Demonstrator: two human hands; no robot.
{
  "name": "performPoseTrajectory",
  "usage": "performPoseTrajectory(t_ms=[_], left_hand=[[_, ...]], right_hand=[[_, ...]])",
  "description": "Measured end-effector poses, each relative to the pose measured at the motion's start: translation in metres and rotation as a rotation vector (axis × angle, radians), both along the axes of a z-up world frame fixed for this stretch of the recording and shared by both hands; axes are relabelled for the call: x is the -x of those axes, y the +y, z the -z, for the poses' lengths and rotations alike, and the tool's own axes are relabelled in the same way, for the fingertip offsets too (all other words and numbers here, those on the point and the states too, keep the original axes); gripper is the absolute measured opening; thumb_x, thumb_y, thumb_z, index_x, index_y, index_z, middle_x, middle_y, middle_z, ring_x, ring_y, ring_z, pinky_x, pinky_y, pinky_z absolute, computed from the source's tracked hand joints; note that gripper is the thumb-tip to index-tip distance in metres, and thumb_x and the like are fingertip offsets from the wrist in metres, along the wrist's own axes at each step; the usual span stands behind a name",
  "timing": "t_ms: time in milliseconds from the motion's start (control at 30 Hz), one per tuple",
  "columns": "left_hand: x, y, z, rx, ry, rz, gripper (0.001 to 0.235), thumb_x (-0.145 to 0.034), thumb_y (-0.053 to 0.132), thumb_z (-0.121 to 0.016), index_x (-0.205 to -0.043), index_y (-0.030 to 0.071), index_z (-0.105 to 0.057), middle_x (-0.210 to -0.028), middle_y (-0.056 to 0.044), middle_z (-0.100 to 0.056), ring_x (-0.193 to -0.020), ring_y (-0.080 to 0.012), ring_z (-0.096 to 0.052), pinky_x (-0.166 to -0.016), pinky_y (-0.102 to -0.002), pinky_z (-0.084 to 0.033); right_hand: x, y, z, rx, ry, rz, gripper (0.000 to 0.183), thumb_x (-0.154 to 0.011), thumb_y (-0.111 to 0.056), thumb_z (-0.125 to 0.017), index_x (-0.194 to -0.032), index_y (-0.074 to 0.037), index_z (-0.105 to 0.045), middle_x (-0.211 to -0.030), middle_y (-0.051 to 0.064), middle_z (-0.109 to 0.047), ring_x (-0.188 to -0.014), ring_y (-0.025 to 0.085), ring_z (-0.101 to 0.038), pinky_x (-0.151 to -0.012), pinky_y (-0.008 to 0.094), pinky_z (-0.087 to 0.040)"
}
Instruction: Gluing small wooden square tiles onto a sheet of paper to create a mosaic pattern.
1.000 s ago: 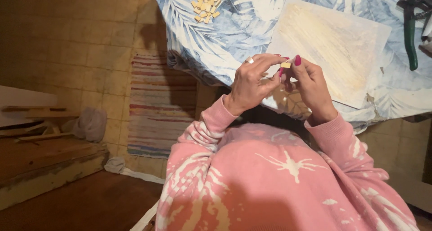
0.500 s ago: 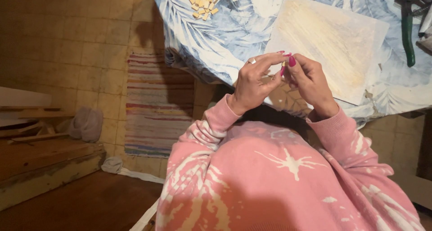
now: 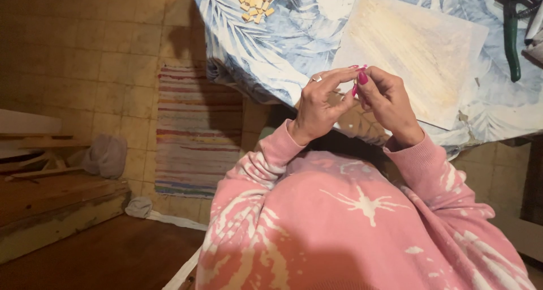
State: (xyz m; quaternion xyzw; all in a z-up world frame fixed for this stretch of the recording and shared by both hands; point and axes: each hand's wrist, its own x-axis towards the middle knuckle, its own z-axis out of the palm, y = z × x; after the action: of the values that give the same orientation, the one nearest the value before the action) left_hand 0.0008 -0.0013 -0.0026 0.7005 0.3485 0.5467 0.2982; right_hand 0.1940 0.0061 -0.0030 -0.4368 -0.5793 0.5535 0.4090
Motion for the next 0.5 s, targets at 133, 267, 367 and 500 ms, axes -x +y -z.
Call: performPoseTrajectory(t_ms=[133,267,367,500], left_hand=[[-0.003,-0.004,-0.003,0.023,0.001,0.009,0.035,-0.094,0.010,-0.073,-0.129,0.007,-0.068,-0.131,-0.010,-0.072,-0.126,-0.0270,-0.070,-0.109,-0.038,-0.057],[-0.015,-0.011,0.014,0.040,0.198,-0.019,0.042,-0.095,0.016,-0.070,-0.135,0.009,-0.063,-0.135,-0.008,-0.070,-0.126,-0.0257,-0.069,-0.105,-0.038,-0.055],[-0.026,-0.019,0.028,-0.099,0.462,-0.024,0.045,-0.097,0.027,-0.072,-0.138,0.011,-0.060,-0.144,-0.008,-0.063,-0.140,-0.0271,-0.059,-0.116,-0.047,-0.043],[-0.036,-0.022,0.030,-0.158,0.716,0.057,0.071,-0.089,0.056,-0.071,-0.147,0.017,-0.056,-0.156,-0.011,-0.046,-0.149,-0.0363,-0.036,-0.122,-0.065,-0.023]], right_hand=[[-0.007,0.000,-0.002,-0.039,-0.060,0.020,0.029,-0.112,-0.028,-0.056,-0.102,-0.003,-0.065,-0.079,-0.005,-0.059,-0.065,0.002,-0.050,-0.060,0.020,-0.041],[-0.035,0.003,-0.010,-0.170,-0.344,0.037,0.026,-0.112,-0.023,-0.059,-0.099,-0.001,-0.066,-0.073,0.000,-0.057,-0.066,0.009,-0.048,-0.059,0.026,-0.039],[-0.070,-0.003,-0.013,-0.339,-0.667,0.027,0.019,-0.110,-0.017,-0.060,-0.102,-0.001,-0.067,-0.075,0.010,-0.061,-0.064,0.023,-0.055,-0.061,0.035,-0.044],[-0.109,-0.018,-0.010,-0.539,-1.140,-0.033,0.017,-0.107,-0.019,-0.059,-0.104,-0.005,-0.068,-0.091,0.016,-0.068,-0.082,0.040,-0.065,-0.071,0.048,-0.053]])
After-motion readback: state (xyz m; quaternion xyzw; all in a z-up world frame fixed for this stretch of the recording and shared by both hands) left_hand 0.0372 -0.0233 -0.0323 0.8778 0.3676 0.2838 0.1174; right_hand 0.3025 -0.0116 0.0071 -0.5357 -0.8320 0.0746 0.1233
